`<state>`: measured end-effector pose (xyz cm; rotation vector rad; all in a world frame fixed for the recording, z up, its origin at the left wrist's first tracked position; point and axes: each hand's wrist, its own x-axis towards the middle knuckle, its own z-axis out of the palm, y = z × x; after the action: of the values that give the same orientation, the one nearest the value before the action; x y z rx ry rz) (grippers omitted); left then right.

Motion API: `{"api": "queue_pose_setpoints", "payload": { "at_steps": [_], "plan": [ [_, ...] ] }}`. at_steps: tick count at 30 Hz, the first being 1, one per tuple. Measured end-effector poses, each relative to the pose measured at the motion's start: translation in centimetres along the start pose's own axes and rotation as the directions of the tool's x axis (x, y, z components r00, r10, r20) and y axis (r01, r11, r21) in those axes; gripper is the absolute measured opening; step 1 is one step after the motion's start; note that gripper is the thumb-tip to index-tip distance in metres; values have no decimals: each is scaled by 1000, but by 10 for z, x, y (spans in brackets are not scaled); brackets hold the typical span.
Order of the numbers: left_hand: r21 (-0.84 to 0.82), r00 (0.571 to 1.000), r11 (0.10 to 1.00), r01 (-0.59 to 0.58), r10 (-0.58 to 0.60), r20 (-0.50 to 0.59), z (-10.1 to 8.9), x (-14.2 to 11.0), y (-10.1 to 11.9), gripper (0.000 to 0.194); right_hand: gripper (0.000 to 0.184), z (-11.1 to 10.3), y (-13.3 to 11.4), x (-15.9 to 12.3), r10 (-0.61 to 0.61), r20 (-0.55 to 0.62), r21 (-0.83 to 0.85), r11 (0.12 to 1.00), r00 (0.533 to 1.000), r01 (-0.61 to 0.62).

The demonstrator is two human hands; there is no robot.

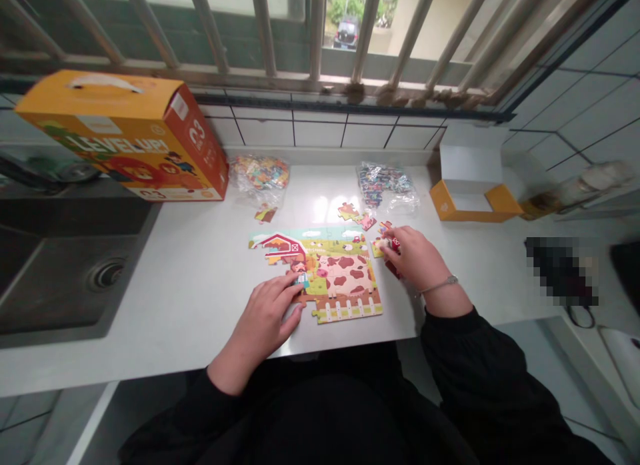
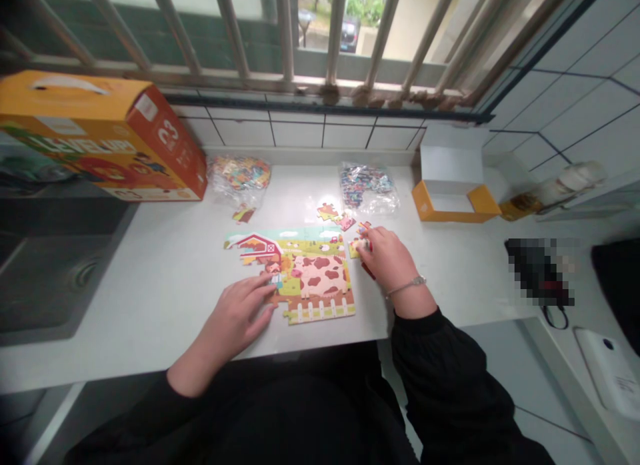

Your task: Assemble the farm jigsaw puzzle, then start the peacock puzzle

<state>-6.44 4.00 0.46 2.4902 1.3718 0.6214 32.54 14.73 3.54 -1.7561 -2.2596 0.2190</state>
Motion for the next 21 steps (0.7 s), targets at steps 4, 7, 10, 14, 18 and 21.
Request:
{"api": "queue_pose_setpoints", "payload": {
  "at_steps": [4, 7, 10, 14, 18, 21],
  "plan": [
    [-3, 1000, 1000, 4, -4, 2, 0, 0, 1, 36, 28, 3, -14, 46, -65, 32, -3, 998, 997, 65],
    [-2, 1000, 1000, 10, -10, -6, -2, 1, 2, 35, 34, 7, -27, 82, -100, 84, -43, 994, 991, 104],
    [-12, 1000, 1000, 19, -19, -3, -3, 1, 3, 33, 42, 12, -34, 112, -105, 134, -68, 991, 985, 115],
    [-26, 1000, 1000, 14, -14, -5, -3, 0, 3, 33, 38, 17, -35, 136, -131, 177, -72, 987, 975, 146],
    [-38, 1000, 999, 23, -23, 6, -1, -1, 1, 34, 33, 17, -35, 141, -175, 204, -73, 978, 963, 193],
    [-44, 1000, 999, 22, -21, 16, -1, -2, 1, 35, 33, 18, -36, 138, -186, 195, -88, 975, 963, 206]
  ]
}}
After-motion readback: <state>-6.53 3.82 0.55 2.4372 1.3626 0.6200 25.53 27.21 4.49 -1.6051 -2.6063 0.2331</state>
